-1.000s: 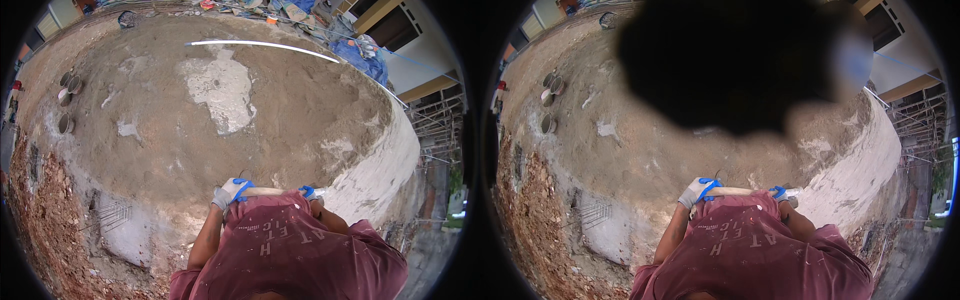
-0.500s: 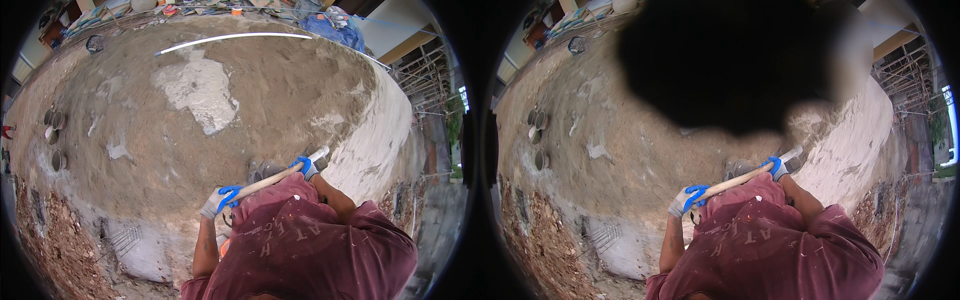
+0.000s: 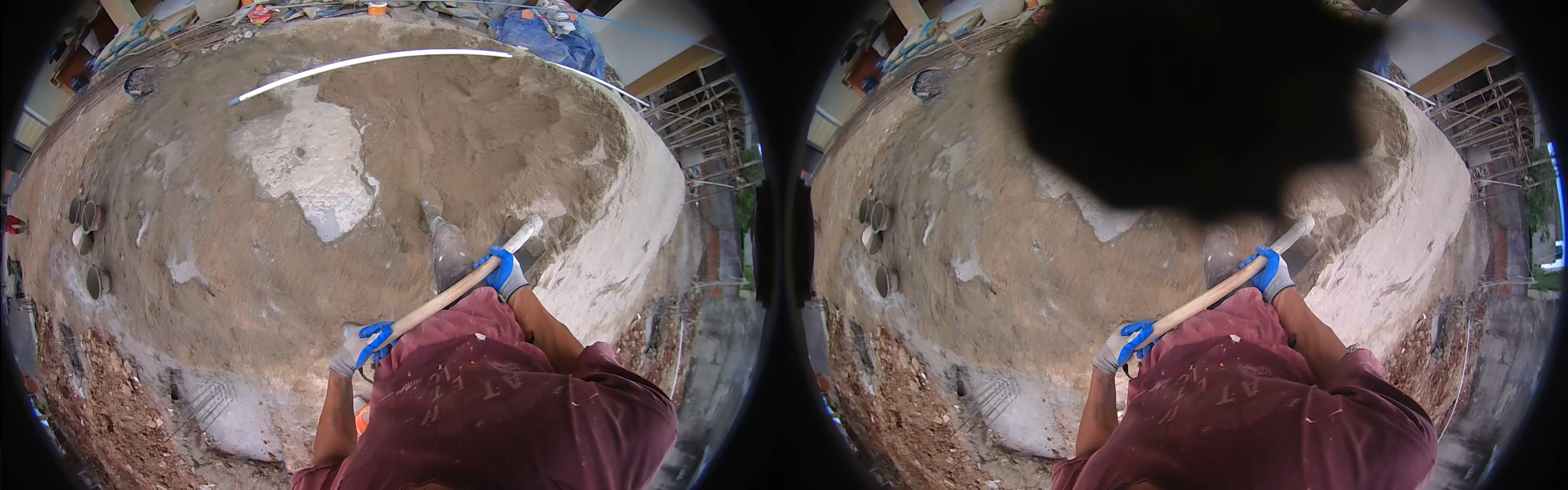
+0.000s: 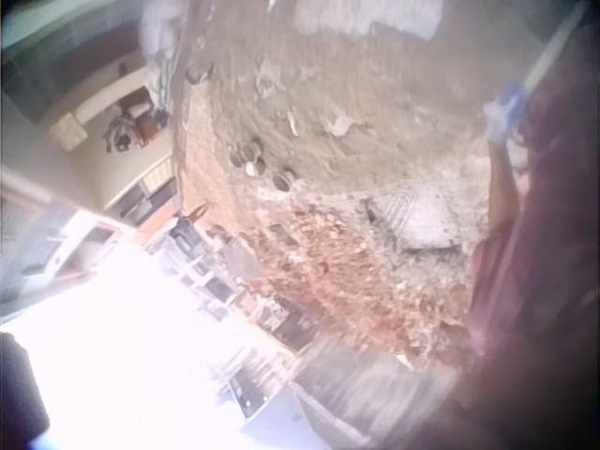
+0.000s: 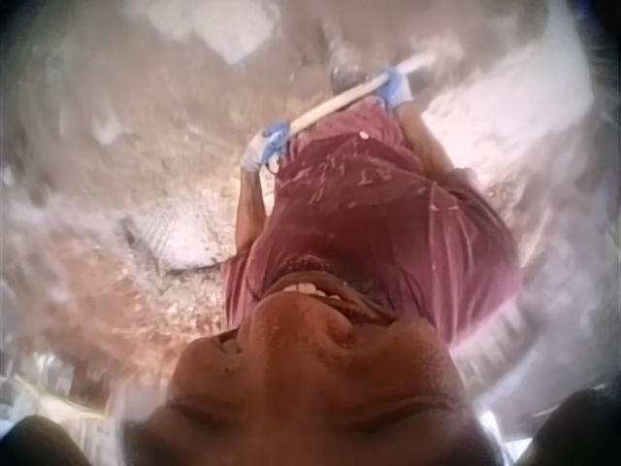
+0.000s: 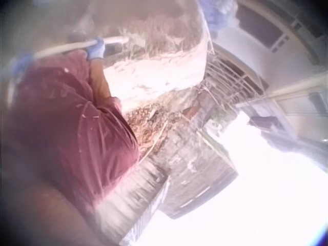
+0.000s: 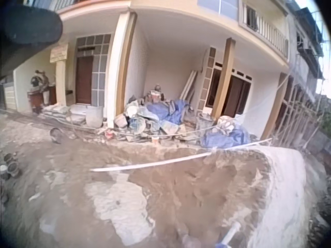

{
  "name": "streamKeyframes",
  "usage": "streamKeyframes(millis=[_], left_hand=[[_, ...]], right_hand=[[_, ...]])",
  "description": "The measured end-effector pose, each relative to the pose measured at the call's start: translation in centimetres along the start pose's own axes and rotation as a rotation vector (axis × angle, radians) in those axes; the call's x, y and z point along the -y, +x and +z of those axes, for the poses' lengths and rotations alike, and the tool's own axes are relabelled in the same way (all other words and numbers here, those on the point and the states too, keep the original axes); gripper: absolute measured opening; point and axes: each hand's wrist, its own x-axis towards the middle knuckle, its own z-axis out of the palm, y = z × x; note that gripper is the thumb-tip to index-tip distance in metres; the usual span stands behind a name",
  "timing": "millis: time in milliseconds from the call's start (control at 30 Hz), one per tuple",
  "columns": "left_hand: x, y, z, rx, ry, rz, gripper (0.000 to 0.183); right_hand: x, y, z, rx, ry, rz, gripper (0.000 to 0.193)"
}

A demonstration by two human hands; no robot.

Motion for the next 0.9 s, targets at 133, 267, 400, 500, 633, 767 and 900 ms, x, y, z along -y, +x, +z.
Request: streamKeyframes(millis=[133,267,400,500,633,767,900], left_hand=[[-7.7,7.2,3.4,-0.031,0.173,-0.087,0.042],[-12.3,20.9,5.4,-0.080,-0.182,-0.164,0.040],[-15.4,41.1,8.4,-0.182,-0.201,-0.110,0.041],[-15.9,58.5,10.4,-0.270,-0.297,-0.195,0.031],[-19.2,75.8,7.3,-0.419,-0.305,-0.155,0.021],[-21.9,84.5,-1.1,-0.578,-0.311,-0.108,0.021],[-21.0,89.0,-10.5,-0.620,0.228,0.029,0.028]], right_hand=[[5.9,7.6,5.6,-0.065,-0.034,0.090,0.011],[15.4,23.6,12.9,0.019,-0.160,0.165,0.011],[20.5,43.3,24.4,-0.013,-0.392,0.264,0.016],[22.2,57.5,28.4,-0.020,-0.807,0.059,0.015],[25.9,72.6,36.3,0.051,-1.015,-0.030,0.017],[26.8,81.6,44.5,0.209,-0.940,-0.158,0.016],[24.4,87.6,51.3,0.258,-0.951,-0.288,0.017]])
